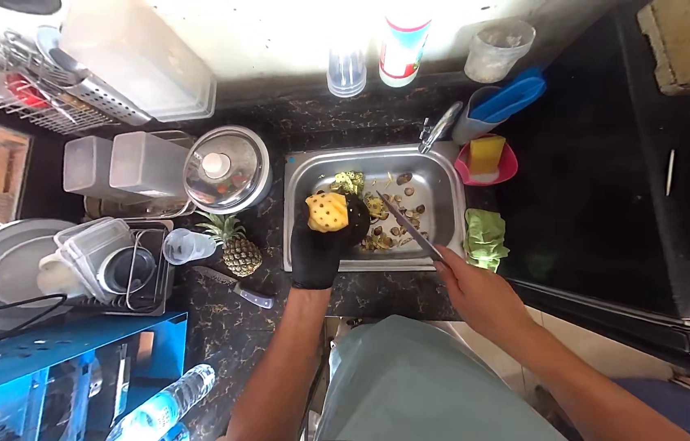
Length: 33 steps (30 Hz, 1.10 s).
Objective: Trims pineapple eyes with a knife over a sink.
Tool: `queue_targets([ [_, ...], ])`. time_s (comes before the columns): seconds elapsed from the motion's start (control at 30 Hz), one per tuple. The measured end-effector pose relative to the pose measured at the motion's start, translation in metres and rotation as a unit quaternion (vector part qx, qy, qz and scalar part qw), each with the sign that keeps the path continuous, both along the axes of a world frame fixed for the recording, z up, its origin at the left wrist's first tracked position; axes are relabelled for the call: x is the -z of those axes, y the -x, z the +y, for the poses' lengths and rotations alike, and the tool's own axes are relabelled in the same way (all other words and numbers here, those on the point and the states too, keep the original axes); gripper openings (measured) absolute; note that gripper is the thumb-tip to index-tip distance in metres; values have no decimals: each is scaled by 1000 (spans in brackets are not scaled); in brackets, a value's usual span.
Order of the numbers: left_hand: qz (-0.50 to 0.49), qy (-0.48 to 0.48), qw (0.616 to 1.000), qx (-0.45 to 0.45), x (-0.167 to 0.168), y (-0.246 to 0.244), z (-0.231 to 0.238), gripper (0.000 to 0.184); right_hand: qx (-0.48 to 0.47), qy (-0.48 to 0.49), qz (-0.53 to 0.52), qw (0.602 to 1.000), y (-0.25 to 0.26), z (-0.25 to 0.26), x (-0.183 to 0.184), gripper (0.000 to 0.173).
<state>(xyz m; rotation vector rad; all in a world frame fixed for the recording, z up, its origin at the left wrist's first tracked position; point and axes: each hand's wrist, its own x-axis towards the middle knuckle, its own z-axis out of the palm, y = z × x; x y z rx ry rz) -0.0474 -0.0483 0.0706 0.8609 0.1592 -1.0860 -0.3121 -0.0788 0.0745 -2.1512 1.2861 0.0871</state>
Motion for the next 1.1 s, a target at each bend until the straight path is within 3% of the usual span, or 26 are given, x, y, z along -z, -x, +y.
queue_targets([
  [0.1,-34,29,999,-9,8,7,5,48,12,-33,-92,995,-2,10,-9,45],
  [0.2,-66,153,985,39,22,2,9,56,-1,-56,-158,986,-11,20,-33,44],
  [0.3,-84,231,964,98,19,-2,7,58,-28,-42,-177,983,-15,28,-48,41],
  [0.43,-132,279,944,113,17,-6,3,58,-40,-37,-182,982,-16,29,-52,38],
  [0.77,-184,213,955,93,13,5,6,57,-57,-69,-174,981,-14,24,-53,38],
  [1.0,-184,218,952,112,17,16,6,58,-57,-72,-158,983,-23,21,-54,38],
  [1.1,-186,196,961,64,18,12,4,51,-41,-2,-170,985,-23,25,-50,40],
])
